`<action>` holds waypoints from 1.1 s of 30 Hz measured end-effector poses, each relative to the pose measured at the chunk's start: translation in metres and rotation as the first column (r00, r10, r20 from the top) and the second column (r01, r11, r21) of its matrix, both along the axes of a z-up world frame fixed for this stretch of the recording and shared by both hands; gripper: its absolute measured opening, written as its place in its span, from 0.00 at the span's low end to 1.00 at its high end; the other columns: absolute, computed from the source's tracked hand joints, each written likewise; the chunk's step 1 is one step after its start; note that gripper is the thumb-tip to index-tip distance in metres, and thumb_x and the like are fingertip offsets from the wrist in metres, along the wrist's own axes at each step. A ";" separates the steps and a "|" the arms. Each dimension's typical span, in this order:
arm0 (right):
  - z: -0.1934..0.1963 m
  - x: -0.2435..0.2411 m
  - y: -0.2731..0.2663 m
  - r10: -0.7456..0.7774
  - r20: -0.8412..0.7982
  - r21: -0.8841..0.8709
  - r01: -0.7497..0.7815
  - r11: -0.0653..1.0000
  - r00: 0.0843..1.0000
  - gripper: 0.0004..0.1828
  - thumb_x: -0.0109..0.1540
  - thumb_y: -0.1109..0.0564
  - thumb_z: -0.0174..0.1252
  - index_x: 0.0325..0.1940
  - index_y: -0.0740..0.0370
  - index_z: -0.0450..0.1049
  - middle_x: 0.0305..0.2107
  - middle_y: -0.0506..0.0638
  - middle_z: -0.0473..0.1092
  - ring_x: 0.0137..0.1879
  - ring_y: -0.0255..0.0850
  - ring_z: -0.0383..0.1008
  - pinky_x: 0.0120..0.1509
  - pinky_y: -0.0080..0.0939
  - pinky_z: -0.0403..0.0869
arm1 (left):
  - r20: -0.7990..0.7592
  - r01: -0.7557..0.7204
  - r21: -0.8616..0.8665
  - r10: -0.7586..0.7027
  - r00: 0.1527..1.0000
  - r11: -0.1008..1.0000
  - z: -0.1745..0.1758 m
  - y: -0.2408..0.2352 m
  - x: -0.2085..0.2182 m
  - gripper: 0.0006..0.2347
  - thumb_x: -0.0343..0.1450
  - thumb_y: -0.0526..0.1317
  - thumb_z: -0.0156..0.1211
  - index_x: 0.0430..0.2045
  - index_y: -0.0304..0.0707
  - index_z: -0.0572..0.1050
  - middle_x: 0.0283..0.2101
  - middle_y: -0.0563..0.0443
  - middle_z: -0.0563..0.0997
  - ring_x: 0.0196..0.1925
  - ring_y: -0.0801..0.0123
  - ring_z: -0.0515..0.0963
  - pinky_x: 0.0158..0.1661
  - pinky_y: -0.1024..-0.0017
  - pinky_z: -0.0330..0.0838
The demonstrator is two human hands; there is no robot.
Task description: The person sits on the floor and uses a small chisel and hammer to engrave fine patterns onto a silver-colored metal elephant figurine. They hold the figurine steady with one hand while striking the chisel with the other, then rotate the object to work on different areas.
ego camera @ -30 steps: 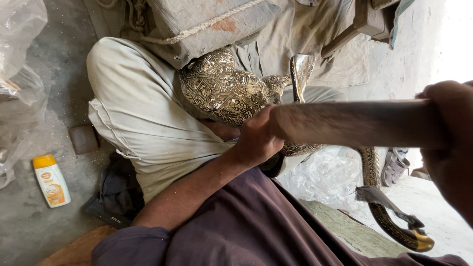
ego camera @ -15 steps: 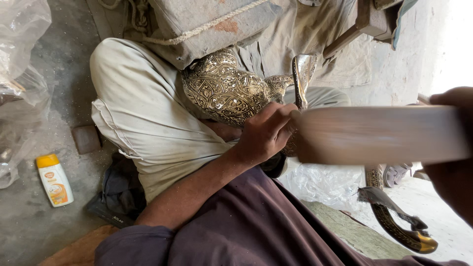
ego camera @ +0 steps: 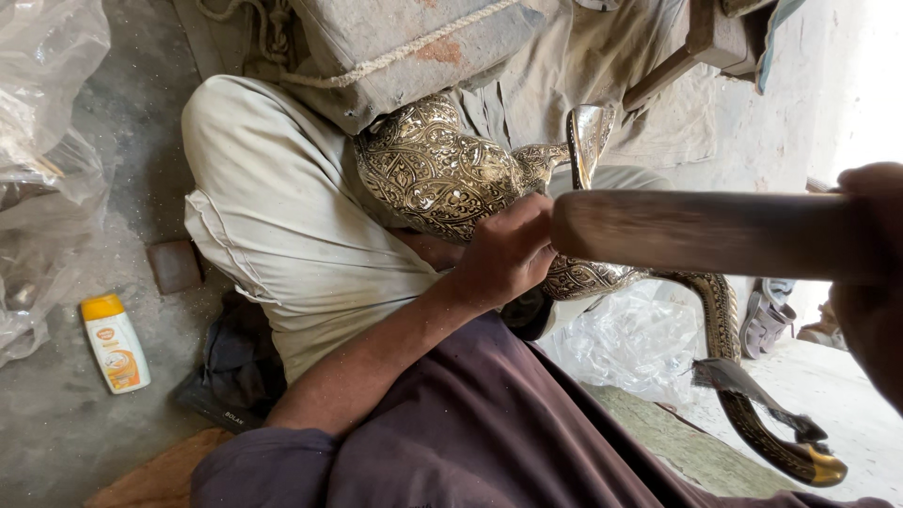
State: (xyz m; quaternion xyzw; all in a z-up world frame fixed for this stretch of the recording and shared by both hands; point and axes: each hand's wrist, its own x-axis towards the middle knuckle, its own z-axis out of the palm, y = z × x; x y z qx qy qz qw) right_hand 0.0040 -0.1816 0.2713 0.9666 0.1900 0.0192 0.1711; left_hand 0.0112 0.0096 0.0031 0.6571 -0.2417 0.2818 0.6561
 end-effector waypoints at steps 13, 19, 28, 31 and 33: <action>-0.014 0.003 -0.032 0.063 -0.011 0.085 -0.062 0.994 0.998 0.06 0.73 0.68 0.53 0.54 0.72 0.68 0.34 0.61 0.72 0.37 0.47 0.77 0.42 0.40 0.77 | 0.009 0.034 -0.178 -0.033 0.999 0.984 0.000 -0.003 0.002 0.22 0.77 0.33 0.64 0.62 0.44 0.58 0.44 0.56 0.78 0.43 0.71 0.84 0.39 0.76 0.83; -0.021 0.007 -0.050 0.097 -0.012 0.112 -0.095 0.989 0.995 0.07 0.74 0.68 0.53 0.56 0.73 0.68 0.37 0.62 0.73 0.40 0.49 0.78 0.44 0.40 0.78 | 0.013 -0.020 -0.040 0.020 1.000 0.999 -0.004 -0.004 -0.001 0.18 0.76 0.33 0.65 0.55 0.56 0.67 0.43 0.55 0.79 0.40 0.71 0.84 0.37 0.77 0.79; -0.016 0.005 -0.057 0.041 -0.020 0.106 -0.039 0.994 0.999 0.06 0.77 0.65 0.53 0.57 0.71 0.68 0.44 0.62 0.75 0.47 0.49 0.81 0.53 0.40 0.80 | -0.025 -0.007 0.107 0.010 1.000 0.994 0.002 -0.003 -0.002 0.20 0.77 0.32 0.61 0.61 0.57 0.66 0.40 0.54 0.78 0.38 0.68 0.83 0.35 0.76 0.82; -0.015 0.007 -0.051 -0.035 -0.013 0.009 0.036 0.999 0.999 0.04 0.77 0.64 0.54 0.54 0.69 0.69 0.42 0.60 0.75 0.45 0.46 0.81 0.55 0.40 0.80 | -0.036 0.010 0.084 -0.007 0.999 0.996 0.004 -0.001 -0.002 0.19 0.77 0.33 0.62 0.61 0.56 0.66 0.40 0.54 0.79 0.38 0.68 0.84 0.37 0.75 0.83; -0.013 0.007 -0.044 -0.079 -0.023 -0.078 0.077 0.994 0.997 0.03 0.74 0.67 0.55 0.52 0.68 0.70 0.36 0.58 0.74 0.39 0.46 0.80 0.51 0.41 0.80 | -0.052 0.033 0.052 -0.030 0.998 0.998 0.004 -0.001 -0.004 0.18 0.77 0.34 0.62 0.59 0.57 0.66 0.41 0.55 0.80 0.39 0.69 0.85 0.37 0.74 0.82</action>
